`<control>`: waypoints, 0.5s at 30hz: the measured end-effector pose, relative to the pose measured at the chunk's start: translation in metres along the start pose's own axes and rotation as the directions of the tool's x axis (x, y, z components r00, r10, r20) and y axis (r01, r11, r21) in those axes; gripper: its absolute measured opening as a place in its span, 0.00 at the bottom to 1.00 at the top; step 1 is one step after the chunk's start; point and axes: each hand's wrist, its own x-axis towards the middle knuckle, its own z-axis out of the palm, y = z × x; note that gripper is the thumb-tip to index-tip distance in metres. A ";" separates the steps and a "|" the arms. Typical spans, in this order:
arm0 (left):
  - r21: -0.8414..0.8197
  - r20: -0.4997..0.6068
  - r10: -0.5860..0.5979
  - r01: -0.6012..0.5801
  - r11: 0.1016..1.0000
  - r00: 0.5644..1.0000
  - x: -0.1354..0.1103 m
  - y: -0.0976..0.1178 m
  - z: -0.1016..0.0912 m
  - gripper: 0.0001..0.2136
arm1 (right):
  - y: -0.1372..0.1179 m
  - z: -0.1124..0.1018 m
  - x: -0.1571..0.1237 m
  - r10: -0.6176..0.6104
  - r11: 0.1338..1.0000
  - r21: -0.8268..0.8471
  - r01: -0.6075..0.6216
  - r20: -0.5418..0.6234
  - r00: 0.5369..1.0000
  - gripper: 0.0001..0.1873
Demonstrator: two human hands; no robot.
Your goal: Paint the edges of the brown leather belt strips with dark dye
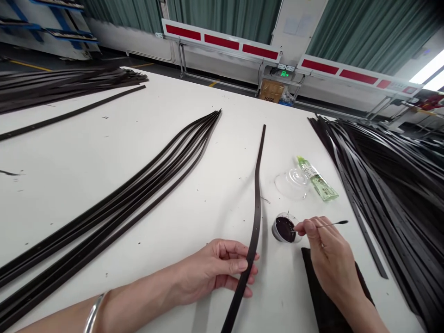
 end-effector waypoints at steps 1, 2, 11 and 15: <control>0.001 -0.001 -0.002 0.002 1.000 1.000 0.000 0.000 0.000 0.09 | 0.001 0.003 0.000 -0.048 0.998 -0.032 0.048 -0.001 0.999 0.17; 0.001 -0.003 -0.003 0.003 1.000 1.000 0.000 0.000 0.000 0.09 | 0.002 0.007 0.000 -0.081 0.995 -0.054 0.081 0.002 0.997 0.17; 0.001 -0.005 -0.012 0.012 1.000 1.000 0.002 -0.001 -0.002 0.09 | 0.008 0.017 -0.001 -0.175 0.980 -0.092 0.175 0.012 0.985 0.13; -0.004 0.003 -0.010 0.010 1.000 1.000 0.002 -0.001 -0.002 0.08 | 0.011 0.020 0.000 -0.179 0.979 -0.095 0.179 0.013 0.984 0.13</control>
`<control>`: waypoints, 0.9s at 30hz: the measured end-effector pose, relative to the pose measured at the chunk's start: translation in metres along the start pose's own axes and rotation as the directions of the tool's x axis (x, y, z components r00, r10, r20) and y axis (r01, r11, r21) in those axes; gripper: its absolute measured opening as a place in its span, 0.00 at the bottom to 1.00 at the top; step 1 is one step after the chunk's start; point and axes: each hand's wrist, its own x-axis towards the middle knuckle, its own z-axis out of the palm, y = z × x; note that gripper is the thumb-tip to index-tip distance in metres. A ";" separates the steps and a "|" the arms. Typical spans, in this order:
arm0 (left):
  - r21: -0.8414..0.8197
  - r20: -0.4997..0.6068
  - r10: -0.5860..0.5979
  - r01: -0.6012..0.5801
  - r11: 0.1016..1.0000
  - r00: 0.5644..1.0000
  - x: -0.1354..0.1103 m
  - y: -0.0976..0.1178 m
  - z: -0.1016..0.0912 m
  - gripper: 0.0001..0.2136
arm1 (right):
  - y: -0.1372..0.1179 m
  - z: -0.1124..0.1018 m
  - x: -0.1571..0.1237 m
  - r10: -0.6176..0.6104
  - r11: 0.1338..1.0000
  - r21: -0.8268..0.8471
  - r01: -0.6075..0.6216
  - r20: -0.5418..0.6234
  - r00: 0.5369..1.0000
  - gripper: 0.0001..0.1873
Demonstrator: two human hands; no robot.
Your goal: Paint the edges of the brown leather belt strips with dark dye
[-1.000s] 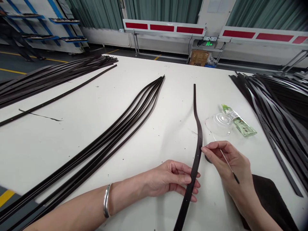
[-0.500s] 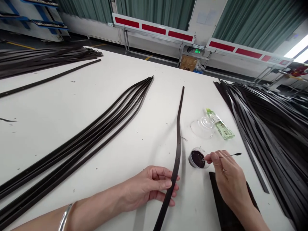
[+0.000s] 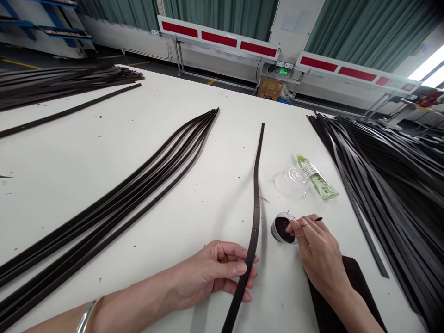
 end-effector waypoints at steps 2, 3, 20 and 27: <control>-0.002 -0.002 -0.003 0.003 1.000 1.000 0.000 0.000 0.000 0.08 | 0.000 0.001 0.000 0.011 1.000 0.005 -0.011 0.001 1.000 0.13; 0.000 -0.003 -0.004 0.004 1.000 1.000 0.000 0.000 0.001 0.08 | 0.000 0.000 0.000 0.020 1.000 0.009 -0.020 0.003 1.000 0.13; -0.010 0.001 0.031 -0.031 0.999 1.000 0.000 -0.003 0.001 0.11 | -0.043 -0.015 -0.018 0.617 0.683 0.498 -0.534 -0.002 0.787 0.24; -0.036 0.028 0.041 -0.040 0.999 0.999 0.002 -0.006 -0.001 0.13 | -0.080 -0.015 -0.019 -0.031 0.909 0.410 0.070 -0.100 0.995 0.13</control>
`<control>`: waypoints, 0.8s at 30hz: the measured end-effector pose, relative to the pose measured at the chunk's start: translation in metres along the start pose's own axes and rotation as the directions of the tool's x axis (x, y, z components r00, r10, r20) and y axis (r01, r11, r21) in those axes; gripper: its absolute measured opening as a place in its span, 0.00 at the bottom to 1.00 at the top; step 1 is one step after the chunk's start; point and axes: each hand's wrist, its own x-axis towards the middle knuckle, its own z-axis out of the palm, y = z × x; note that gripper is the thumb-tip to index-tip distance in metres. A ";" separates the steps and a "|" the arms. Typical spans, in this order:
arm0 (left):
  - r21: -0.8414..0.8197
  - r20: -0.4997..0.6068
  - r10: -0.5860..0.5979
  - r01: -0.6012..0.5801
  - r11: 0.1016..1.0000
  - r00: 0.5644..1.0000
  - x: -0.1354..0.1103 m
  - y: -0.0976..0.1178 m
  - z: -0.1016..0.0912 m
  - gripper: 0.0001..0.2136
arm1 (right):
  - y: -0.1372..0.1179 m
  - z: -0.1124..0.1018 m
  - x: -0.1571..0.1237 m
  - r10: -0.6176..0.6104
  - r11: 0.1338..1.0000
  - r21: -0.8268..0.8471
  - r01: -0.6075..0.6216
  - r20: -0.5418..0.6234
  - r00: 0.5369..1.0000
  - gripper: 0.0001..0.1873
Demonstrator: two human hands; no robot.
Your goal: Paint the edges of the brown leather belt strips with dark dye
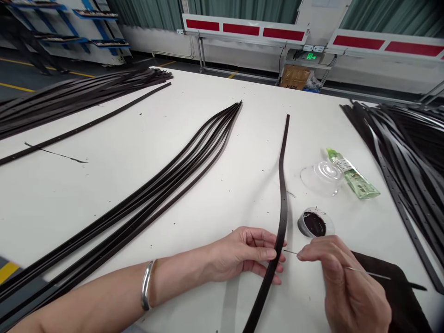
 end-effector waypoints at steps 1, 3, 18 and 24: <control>-0.003 -0.001 -0.004 0.004 1.000 1.000 0.000 0.000 0.000 0.13 | 0.000 0.002 0.001 -0.080 0.997 0.006 0.080 0.011 0.997 0.13; -0.013 -0.004 -0.013 0.013 1.000 1.000 0.001 0.000 0.000 0.14 | 0.003 0.005 0.001 -0.163 0.987 -0.002 0.164 0.010 0.986 0.14; 0.020 0.044 0.011 -0.012 1.000 0.999 0.000 0.000 -0.001 0.15 | 0.005 0.011 0.004 -0.228 0.973 -0.027 0.229 0.034 0.973 0.15; 0.007 0.024 -0.004 0.004 1.000 1.000 0.001 0.001 0.000 0.14 | 0.008 0.011 0.000 -0.275 0.960 -0.034 0.278 0.057 0.960 0.16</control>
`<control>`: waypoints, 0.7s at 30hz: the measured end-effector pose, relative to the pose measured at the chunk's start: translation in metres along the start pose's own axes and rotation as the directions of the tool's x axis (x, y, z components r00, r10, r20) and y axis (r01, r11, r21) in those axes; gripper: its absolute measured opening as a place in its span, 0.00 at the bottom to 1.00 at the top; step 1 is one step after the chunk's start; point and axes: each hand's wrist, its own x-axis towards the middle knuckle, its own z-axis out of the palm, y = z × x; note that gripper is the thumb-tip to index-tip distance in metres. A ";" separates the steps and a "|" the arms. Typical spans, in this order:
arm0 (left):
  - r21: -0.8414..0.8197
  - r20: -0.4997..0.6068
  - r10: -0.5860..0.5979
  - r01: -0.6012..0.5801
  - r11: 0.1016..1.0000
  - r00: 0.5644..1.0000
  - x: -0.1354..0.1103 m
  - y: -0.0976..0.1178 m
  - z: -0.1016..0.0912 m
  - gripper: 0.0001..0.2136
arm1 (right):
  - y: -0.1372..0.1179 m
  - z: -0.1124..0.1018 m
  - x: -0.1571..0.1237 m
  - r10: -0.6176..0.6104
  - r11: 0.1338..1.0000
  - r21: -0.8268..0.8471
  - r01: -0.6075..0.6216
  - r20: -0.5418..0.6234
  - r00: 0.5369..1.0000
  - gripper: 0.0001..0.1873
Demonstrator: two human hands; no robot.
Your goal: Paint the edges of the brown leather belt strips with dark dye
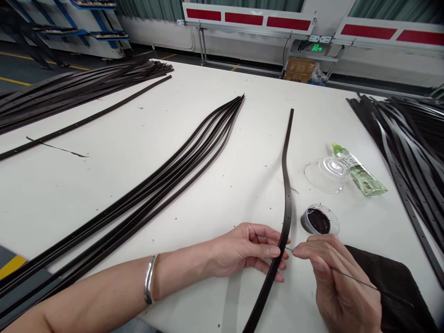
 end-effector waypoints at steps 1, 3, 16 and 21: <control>0.000 -0.002 -0.001 0.001 1.000 1.000 0.000 0.000 0.000 0.14 | -0.001 0.000 0.000 -0.005 1.000 -0.006 0.005 0.001 1.000 0.15; 0.007 -0.001 0.004 -0.004 1.000 1.000 0.000 0.000 0.000 0.15 | -0.002 -0.001 0.001 0.005 1.000 -0.012 -0.005 -0.005 1.000 0.15; 0.034 0.001 0.012 -0.012 0.999 1.000 0.000 0.000 0.002 0.15 | -0.003 0.001 0.000 0.009 0.999 0.036 -0.009 0.011 1.000 0.18; 0.042 0.000 0.016 -0.016 0.999 1.000 -0.001 0.001 0.003 0.15 | -0.003 0.001 -0.001 0.042 0.999 -0.009 -0.042 -0.002 0.999 0.16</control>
